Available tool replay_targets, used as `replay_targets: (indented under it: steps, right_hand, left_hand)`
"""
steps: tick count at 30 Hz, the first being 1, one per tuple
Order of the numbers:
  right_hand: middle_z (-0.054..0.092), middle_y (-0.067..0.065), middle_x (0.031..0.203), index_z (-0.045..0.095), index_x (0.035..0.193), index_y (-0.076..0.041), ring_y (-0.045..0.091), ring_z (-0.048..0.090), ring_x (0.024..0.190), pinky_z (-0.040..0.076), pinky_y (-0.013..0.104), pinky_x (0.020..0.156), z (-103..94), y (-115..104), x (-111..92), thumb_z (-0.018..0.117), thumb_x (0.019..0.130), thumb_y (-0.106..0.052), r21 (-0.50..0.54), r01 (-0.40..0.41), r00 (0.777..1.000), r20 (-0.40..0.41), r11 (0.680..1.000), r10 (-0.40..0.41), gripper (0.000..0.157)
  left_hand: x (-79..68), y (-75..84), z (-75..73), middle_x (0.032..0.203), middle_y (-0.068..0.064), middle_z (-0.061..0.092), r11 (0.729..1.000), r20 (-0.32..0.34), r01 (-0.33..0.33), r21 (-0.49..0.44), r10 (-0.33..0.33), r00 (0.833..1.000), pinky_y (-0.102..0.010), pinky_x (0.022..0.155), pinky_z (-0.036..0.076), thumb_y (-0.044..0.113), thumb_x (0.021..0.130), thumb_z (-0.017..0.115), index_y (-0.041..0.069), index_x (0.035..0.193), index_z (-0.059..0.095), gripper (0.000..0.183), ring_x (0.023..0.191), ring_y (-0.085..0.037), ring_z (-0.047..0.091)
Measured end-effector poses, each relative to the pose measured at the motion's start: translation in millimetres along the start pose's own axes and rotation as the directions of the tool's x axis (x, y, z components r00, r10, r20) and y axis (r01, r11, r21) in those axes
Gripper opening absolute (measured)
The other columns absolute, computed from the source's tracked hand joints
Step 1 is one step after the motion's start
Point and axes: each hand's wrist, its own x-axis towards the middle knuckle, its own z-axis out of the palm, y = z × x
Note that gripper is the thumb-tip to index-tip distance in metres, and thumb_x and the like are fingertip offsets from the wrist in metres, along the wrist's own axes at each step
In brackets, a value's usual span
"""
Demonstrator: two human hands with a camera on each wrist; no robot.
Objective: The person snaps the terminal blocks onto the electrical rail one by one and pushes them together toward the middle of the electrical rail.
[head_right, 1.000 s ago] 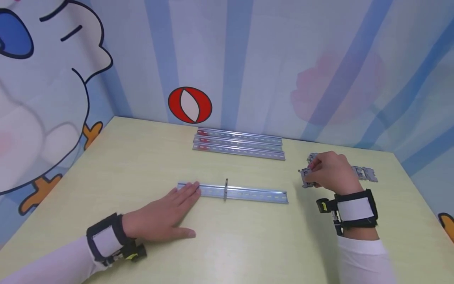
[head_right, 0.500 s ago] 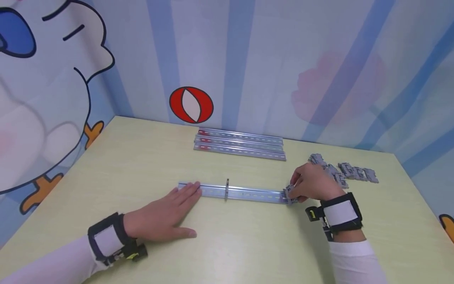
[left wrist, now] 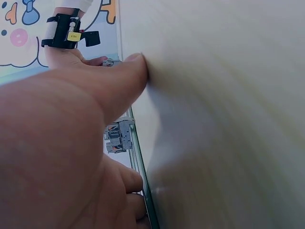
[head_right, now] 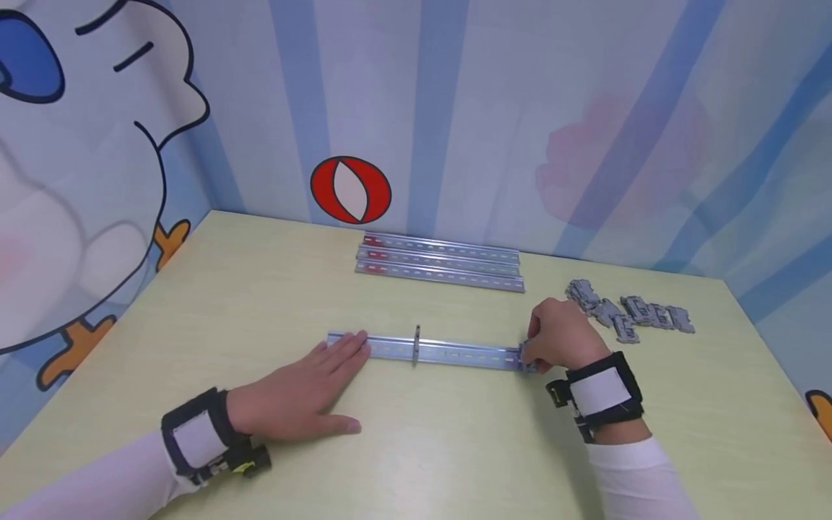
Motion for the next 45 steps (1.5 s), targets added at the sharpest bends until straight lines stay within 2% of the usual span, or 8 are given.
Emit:
replay_targets:
  steps: [3, 7, 15, 22, 26, 32, 38, 45]
  right_hand:
    - [0.071, 0.012, 0.067, 0.068, 0.078, 0.002, 0.013, 0.067, 0.049, 0.053, 0.027, 0.047, 1.4, -4, 1, 0.074, 0.073, -0.002, -0.006, 0.014, 0.999, -0.030, 1.000, -0.014, 0.009]
    - [0.070, 0.013, 0.067, 0.068, 0.077, 0.003, 0.013, 0.067, 0.048, 0.056, 0.030, 0.048, 2.1, -6, 2, 0.072, 0.073, 0.000, 0.013, 0.013, 0.999, -0.039, 1.000, -0.013, 0.006]
    - [0.073, 0.016, 0.073, 0.071, 0.084, 0.004, 0.013, 0.068, 0.049, 0.057, 0.031, 0.050, 2.5, -6, 7, 0.075, 0.076, -0.003, 0.026, -0.017, 1.000, -0.015, 1.000, 0.018, 0.011]
    - [0.079, 0.011, 0.076, 0.073, 0.100, 0.007, 0.015, 0.074, 0.061, 0.061, 0.039, 0.065, -5.5, 2, 3, 0.076, 0.082, -0.019, 0.081, -0.022, 0.999, 0.026, 0.996, 0.020, 0.032]
    - [0.079, 0.007, 0.073, 0.076, 0.097, 0.004, 0.018, 0.076, 0.066, 0.061, 0.040, 0.068, -10.5, 6, 0, 0.074, 0.085, -0.019, 0.096, 0.006, 0.999, 0.033, 0.995, -0.009, 0.026]
    - [0.079, 0.008, 0.077, 0.077, 0.096, 0.002, 0.018, 0.075, 0.067, 0.061, 0.039, 0.068, -10.1, 11, 3, 0.072, 0.086, -0.016, 0.108, -0.010, 0.999, 0.054, 0.994, 0.005, 0.021]
    - [0.079, 0.010, 0.082, 0.075, 0.097, 0.002, 0.016, 0.075, 0.068, 0.061, 0.038, 0.068, -7.0, 15, 8, 0.072, 0.085, -0.017, 0.186, -0.028, 0.998, 0.065, 0.982, 0.016, 0.023]
    - [0.079, 0.012, 0.086, 0.074, 0.098, 0.003, 0.015, 0.075, 0.068, 0.062, 0.036, 0.067, 1.3, 9, 12, 0.073, 0.085, -0.017, 0.275, 0.007, 0.998, 0.053, 0.961, -0.022, 0.024]
  left_hand:
    - [-0.1, -0.2, -0.7, 0.167, -0.011, 0.003, 1.000, 0.002, -0.003, 0.001, 0.003, 1.000, -0.051, 0.122, 0.017, 0.066, 0.090, 0.049, 0.006, 0.158, 0.011, 0.098, 0.153, -0.027, 0.003]
    - [0.3, -0.7, -1.0, 0.167, -0.011, 0.002, 1.000, 0.006, -0.004, 0.008, 0.004, 1.000, -0.051, 0.123, 0.016, 0.067, 0.090, 0.049, 0.006, 0.158, 0.011, 0.099, 0.153, -0.026, 0.002]
    - [-0.4, -0.1, -3.1, 0.167, -0.010, 0.002, 1.000, 0.013, 0.006, -0.002, -0.006, 1.000, -0.050, 0.123, 0.016, 0.066, 0.090, 0.050, 0.007, 0.158, 0.011, 0.098, 0.153, -0.026, 0.002]
    - [-0.8, 0.0, -1.7, 0.167, -0.011, 0.003, 1.000, 0.006, 0.008, -0.005, -0.008, 1.000, -0.050, 0.123, 0.016, 0.066, 0.090, 0.050, 0.007, 0.158, 0.012, 0.098, 0.153, -0.026, 0.003]
    - [-0.6, 0.2, -1.3, 0.167, -0.010, 0.003, 1.000, 0.007, 0.007, -0.002, -0.007, 1.000, -0.050, 0.123, 0.016, 0.066, 0.090, 0.050, 0.007, 0.158, 0.012, 0.098, 0.153, -0.025, 0.003]
    - [-0.3, 0.8, -1.4, 0.167, -0.010, 0.001, 1.000, 0.009, 0.010, 0.001, -0.010, 1.000, -0.050, 0.123, 0.016, 0.067, 0.089, 0.050, 0.008, 0.158, 0.011, 0.099, 0.153, -0.025, 0.002]
    - [0.5, 0.4, -1.6, 0.167, -0.010, 0.001, 1.000, 0.012, 0.011, 0.012, -0.011, 1.000, -0.049, 0.123, 0.016, 0.068, 0.089, 0.049, 0.008, 0.158, 0.010, 0.099, 0.153, -0.025, 0.002]
    - [0.4, 0.3, -1.2, 0.167, -0.011, 0.002, 1.000, 0.009, 0.010, 0.012, -0.011, 1.000, -0.050, 0.123, 0.017, 0.068, 0.089, 0.049, 0.007, 0.158, 0.011, 0.099, 0.153, -0.025, 0.003]
